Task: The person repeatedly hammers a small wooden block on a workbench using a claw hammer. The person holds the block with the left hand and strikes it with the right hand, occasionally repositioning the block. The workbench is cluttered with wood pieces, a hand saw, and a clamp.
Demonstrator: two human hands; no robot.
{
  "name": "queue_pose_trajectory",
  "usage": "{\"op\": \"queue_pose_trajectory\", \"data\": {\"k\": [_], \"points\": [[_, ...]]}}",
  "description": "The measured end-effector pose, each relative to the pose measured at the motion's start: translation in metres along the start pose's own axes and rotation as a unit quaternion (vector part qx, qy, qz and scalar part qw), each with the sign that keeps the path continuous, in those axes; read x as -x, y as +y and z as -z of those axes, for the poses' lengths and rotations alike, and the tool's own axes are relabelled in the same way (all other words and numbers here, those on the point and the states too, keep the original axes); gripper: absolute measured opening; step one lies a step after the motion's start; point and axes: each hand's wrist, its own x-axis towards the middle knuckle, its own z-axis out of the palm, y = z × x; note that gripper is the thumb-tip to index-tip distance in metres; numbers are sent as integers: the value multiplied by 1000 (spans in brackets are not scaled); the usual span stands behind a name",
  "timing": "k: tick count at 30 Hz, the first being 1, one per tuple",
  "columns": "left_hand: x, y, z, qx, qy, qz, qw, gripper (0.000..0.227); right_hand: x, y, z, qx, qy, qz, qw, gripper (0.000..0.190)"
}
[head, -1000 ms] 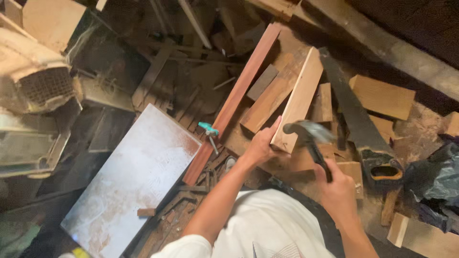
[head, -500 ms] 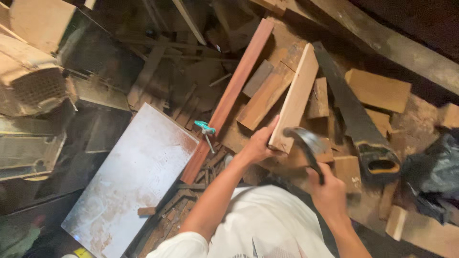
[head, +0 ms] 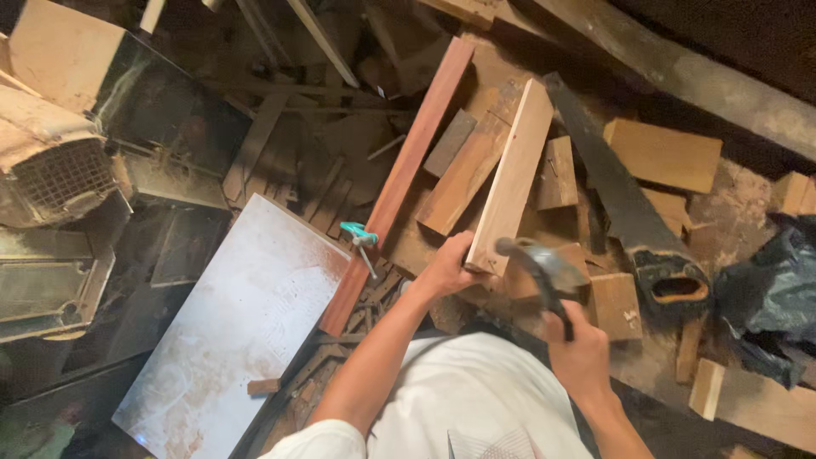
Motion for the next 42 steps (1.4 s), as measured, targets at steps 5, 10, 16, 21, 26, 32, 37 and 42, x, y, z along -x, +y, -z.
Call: {"op": "queue_pose_trajectory", "data": {"k": [5, 10, 16, 21, 26, 32, 37, 42], "points": [[7, -10, -10, -61, 19, -34, 997, 65, 2, 8, 17, -12, 52, -78, 996, 26], [2, -8, -3, 19, 17, 34, 999, 74, -1, 0, 10, -19, 31, -44, 998, 33], [-10, -22, 7, 84, -41, 98, 991, 74, 0, -6, -2, -25, -36, -112, 993, 38], [-13, -31, 6, -31, 28, 43, 998, 72, -1, -5, -5, -24, -22, -99, 995, 40], [18, -17, -16, -103, 195, -60, 974, 92, 0, -1, -2, -57, -15, -45, 997, 36], [26, -31, -34, -75, 223, 79, 969, 67, -19, -9, 9, -187, -121, -219, 950, 43], [41, -55, -17, -141, 261, -7, 955, 73, -16, -12, 9, 14, -55, -160, 985, 46], [54, -79, -11, -103, 268, 136, 948, 64, -5, -11, 2, -20, 13, -66, 998, 39]]}}
